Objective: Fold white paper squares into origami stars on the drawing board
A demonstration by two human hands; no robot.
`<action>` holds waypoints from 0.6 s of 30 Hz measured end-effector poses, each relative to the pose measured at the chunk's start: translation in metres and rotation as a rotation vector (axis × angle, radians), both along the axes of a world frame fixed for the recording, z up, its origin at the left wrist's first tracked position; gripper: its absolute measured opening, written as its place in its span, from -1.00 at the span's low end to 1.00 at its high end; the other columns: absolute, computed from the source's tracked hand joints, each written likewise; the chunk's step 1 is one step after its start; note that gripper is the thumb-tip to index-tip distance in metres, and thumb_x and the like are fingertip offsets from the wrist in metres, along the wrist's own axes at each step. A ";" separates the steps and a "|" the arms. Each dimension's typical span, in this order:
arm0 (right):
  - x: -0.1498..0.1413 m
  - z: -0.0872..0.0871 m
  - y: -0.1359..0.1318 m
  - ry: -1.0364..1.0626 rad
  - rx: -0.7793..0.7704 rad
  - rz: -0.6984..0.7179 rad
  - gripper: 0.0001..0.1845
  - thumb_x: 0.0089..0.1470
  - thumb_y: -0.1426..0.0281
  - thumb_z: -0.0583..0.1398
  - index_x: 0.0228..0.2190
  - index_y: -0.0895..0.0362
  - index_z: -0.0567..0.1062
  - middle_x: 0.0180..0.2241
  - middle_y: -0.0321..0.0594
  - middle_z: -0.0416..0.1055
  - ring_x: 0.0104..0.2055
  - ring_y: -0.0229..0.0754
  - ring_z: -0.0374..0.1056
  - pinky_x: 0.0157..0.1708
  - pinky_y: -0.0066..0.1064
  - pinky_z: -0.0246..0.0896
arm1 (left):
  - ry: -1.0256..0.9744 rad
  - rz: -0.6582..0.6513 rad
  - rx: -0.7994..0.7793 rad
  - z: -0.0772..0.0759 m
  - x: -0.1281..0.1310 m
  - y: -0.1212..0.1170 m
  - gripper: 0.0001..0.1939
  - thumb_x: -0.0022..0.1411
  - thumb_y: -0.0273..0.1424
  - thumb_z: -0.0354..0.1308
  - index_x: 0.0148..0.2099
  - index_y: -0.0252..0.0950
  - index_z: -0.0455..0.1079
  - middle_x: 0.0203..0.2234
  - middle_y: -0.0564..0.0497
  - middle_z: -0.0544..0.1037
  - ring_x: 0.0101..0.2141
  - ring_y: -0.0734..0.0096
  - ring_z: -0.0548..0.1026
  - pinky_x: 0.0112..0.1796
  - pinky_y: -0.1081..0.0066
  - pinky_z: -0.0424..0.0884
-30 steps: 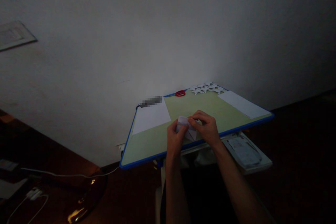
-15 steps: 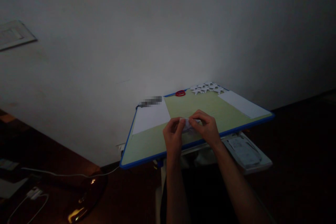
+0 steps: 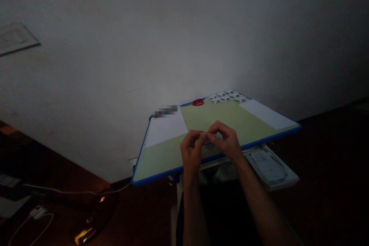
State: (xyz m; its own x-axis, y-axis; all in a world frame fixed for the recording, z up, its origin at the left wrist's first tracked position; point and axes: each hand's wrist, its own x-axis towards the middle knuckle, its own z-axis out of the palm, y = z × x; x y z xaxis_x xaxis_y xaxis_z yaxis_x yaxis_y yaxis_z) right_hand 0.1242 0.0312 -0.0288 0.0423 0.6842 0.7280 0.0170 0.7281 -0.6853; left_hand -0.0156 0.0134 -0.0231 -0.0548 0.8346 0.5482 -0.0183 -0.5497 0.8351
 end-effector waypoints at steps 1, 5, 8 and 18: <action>0.000 0.000 -0.001 0.000 -0.003 0.005 -0.88 0.08 0.44 0.27 -0.48 0.09 0.47 -0.47 -0.33 0.34 -0.38 -0.20 0.27 -0.34 -0.34 0.17 | 0.006 -0.006 0.001 0.000 0.000 -0.001 -0.86 0.23 -0.31 0.30 -0.30 -0.28 0.53 -0.42 0.03 0.53 -0.34 0.39 0.48 -0.26 0.42 0.39; 0.000 0.000 -0.001 -0.001 -0.014 0.021 -0.86 0.07 0.45 0.26 -0.50 0.09 0.45 -0.49 -0.34 0.33 -0.39 -0.21 0.26 -0.34 -0.34 0.16 | 0.023 0.002 0.001 0.003 0.000 -0.002 -0.85 0.23 -0.31 0.28 -0.35 -0.28 0.51 -0.46 0.05 0.51 -0.36 0.40 0.46 -0.28 0.43 0.37; -0.001 0.000 0.000 0.006 -0.019 0.022 -0.85 0.05 0.45 0.27 -0.52 0.09 0.44 -0.51 -0.34 0.33 -0.40 -0.21 0.26 -0.34 -0.34 0.16 | 0.029 0.022 0.003 0.004 0.001 -0.002 -0.84 0.22 -0.31 0.27 -0.36 -0.28 0.50 -0.46 0.04 0.51 -0.37 0.39 0.45 -0.29 0.43 0.37; 0.000 -0.002 0.005 0.025 -0.055 0.033 -0.90 0.05 0.44 0.26 -0.49 0.09 0.51 -0.49 -0.31 0.38 -0.38 -0.19 0.30 -0.32 -0.35 0.20 | 0.002 0.083 -0.025 0.001 0.004 0.001 -0.81 0.21 -0.25 0.30 -0.31 -0.29 0.52 -0.44 0.03 0.55 -0.36 0.38 0.49 -0.29 0.44 0.38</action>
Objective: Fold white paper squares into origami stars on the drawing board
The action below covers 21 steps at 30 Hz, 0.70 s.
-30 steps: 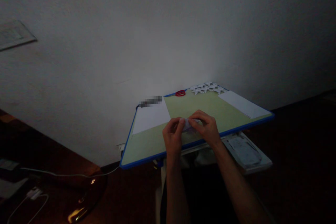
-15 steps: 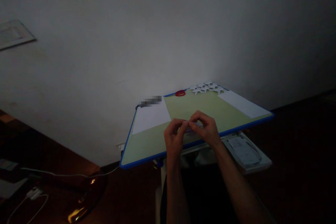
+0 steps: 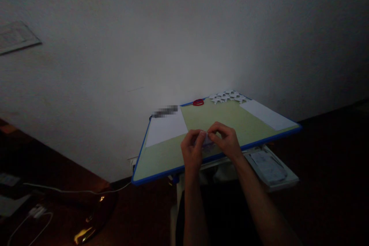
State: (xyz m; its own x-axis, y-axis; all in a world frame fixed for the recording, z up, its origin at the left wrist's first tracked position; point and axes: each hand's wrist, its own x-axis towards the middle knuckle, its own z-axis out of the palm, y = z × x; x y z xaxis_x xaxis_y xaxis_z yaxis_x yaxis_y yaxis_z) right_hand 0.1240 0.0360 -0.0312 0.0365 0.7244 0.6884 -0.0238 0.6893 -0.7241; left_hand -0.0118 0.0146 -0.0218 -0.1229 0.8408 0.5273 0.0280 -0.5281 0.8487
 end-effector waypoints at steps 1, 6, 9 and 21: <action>0.000 0.000 0.000 0.012 -0.012 0.003 -0.90 0.06 0.43 0.26 -0.49 0.09 0.51 -0.49 -0.32 0.38 -0.38 -0.19 0.30 -0.32 -0.35 0.21 | 0.004 -0.001 -0.003 0.000 0.000 0.000 -0.80 0.21 -0.24 0.30 -0.30 -0.29 0.53 -0.43 0.02 0.56 -0.36 0.38 0.49 -0.29 0.43 0.38; 0.000 -0.002 0.003 0.035 -0.046 0.026 -0.91 0.07 0.40 0.29 -0.47 0.10 0.54 -0.47 -0.31 0.41 -0.37 -0.19 0.33 -0.32 -0.37 0.24 | -0.019 0.019 -0.012 -0.001 0.000 0.002 -0.77 0.23 -0.21 0.30 -0.31 -0.30 0.54 -0.46 0.03 0.56 -0.39 0.40 0.49 -0.31 0.45 0.38; -0.002 -0.003 0.003 0.018 -0.043 0.028 -0.91 0.09 0.36 0.31 -0.44 0.10 0.57 -0.45 -0.28 0.43 -0.35 -0.18 0.34 -0.31 -0.36 0.26 | -0.074 0.031 -0.023 -0.001 0.000 0.004 -0.76 0.20 -0.21 0.32 -0.32 -0.30 0.54 -0.45 0.02 0.58 -0.38 0.39 0.51 -0.31 0.45 0.39; 0.005 0.008 -0.013 -0.255 0.106 0.212 -0.43 0.01 0.38 0.40 0.09 -0.02 0.52 -0.10 -0.15 0.45 -0.07 -0.05 0.39 -0.05 -0.21 0.32 | -0.341 0.112 -0.096 -0.004 -0.005 0.013 -0.72 0.04 -0.25 0.42 -0.23 -0.31 0.58 -0.44 0.01 0.62 -0.41 0.41 0.54 -0.34 0.47 0.40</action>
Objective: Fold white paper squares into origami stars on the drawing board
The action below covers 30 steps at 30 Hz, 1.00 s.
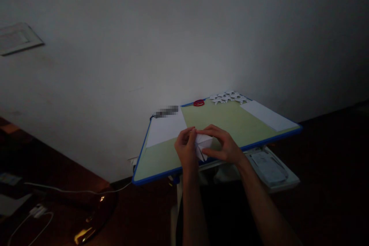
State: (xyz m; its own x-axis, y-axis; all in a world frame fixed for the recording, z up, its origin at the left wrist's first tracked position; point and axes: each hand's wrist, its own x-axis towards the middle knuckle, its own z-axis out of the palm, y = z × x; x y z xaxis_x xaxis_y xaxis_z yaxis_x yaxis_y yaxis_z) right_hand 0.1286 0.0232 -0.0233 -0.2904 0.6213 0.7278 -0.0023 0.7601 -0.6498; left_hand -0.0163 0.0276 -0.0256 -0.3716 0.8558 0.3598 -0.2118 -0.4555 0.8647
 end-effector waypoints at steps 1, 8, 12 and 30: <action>-0.001 0.000 0.000 -0.002 -0.010 -0.004 -0.43 0.01 0.40 0.40 0.09 -0.01 0.52 -0.11 -0.15 0.45 -0.07 -0.05 0.39 -0.06 -0.22 0.32 | -0.004 -0.002 -0.007 0.000 -0.001 0.001 -0.72 0.04 -0.25 0.42 -0.24 -0.31 0.59 -0.42 0.01 0.63 -0.39 0.40 0.54 -0.32 0.46 0.40; -0.005 -0.010 0.008 0.159 -0.104 -0.042 -0.68 0.07 0.34 0.40 -0.09 0.00 0.61 -0.21 -0.18 0.48 -0.16 -0.11 0.42 -0.17 -0.29 0.34 | 0.057 -0.097 -0.024 -0.001 0.000 0.002 -0.71 0.21 -0.17 0.27 -0.23 -0.30 0.64 -0.33 -0.04 0.64 -0.30 0.38 0.53 -0.29 0.47 0.37; -0.005 -0.011 0.014 0.230 -0.060 -0.197 -0.83 0.08 0.26 0.38 -0.25 0.02 0.63 -0.32 -0.24 0.42 -0.24 -0.14 0.38 -0.21 -0.30 0.31 | 0.094 -0.169 -0.019 0.000 0.001 -0.001 -0.55 0.30 -0.02 0.13 -0.18 -0.29 0.63 -0.29 -0.08 0.63 -0.30 0.35 0.53 -0.31 0.43 0.39; -0.007 -0.008 0.011 0.358 -0.235 -0.211 -0.78 0.10 0.26 0.35 -0.48 0.10 0.52 -0.47 -0.33 0.37 -0.38 -0.23 0.30 -0.36 -0.41 0.19 | 0.136 -0.187 0.083 0.002 0.006 -0.008 -0.79 0.11 -0.27 0.41 -0.24 -0.29 0.59 -0.31 -0.02 0.65 -0.25 0.32 0.57 -0.15 0.35 0.46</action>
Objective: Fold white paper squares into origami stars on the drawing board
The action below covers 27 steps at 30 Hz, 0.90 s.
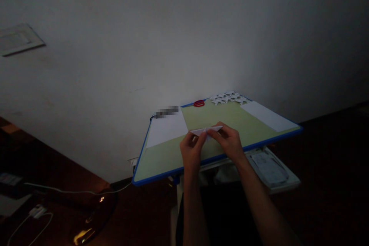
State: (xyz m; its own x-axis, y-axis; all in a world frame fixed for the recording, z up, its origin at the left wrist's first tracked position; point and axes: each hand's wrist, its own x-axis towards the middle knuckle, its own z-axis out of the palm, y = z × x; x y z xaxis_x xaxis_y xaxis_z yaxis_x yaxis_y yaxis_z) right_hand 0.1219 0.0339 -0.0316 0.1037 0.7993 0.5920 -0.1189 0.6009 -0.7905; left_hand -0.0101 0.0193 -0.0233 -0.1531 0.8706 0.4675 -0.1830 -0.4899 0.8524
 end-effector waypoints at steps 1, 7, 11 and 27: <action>0.000 0.000 0.000 -0.007 0.006 0.016 -0.78 0.11 0.26 0.35 -0.48 0.10 0.52 -0.47 -0.34 0.36 -0.38 -0.23 0.29 -0.36 -0.41 0.19 | -0.010 0.000 -0.002 0.000 0.000 0.000 -0.79 0.10 -0.28 0.42 -0.25 -0.29 0.59 -0.32 -0.03 0.65 -0.25 0.32 0.57 -0.15 0.35 0.46; 0.001 -0.004 0.003 -0.062 0.006 0.060 -0.77 0.15 0.23 0.33 -0.44 0.10 0.52 -0.44 -0.32 0.36 -0.35 -0.22 0.30 -0.33 -0.41 0.20 | -0.007 0.015 -0.016 0.000 -0.001 -0.001 -0.79 0.10 -0.29 0.42 -0.30 -0.32 0.58 -0.41 0.01 0.61 -0.35 0.40 0.53 -0.27 0.44 0.42; 0.000 -0.003 0.003 -0.109 0.005 0.095 -0.75 0.18 0.21 0.30 -0.43 0.11 0.50 -0.45 -0.33 0.35 -0.37 -0.24 0.29 -0.34 -0.43 0.18 | 0.026 0.049 0.031 -0.001 -0.004 0.000 -0.79 0.11 -0.27 0.41 -0.35 -0.33 0.55 -0.49 0.05 0.53 -0.43 0.47 0.45 -0.37 0.50 0.36; 0.002 -0.004 0.000 -0.150 0.044 0.121 -0.80 0.15 0.26 0.31 -0.42 0.11 0.51 -0.41 -0.27 0.38 -0.32 -0.18 0.33 -0.28 -0.36 0.26 | 0.020 0.087 0.074 -0.007 -0.007 0.003 -0.75 0.16 -0.23 0.37 -0.30 -0.33 0.53 -0.46 0.04 0.50 -0.41 0.47 0.42 -0.37 0.51 0.35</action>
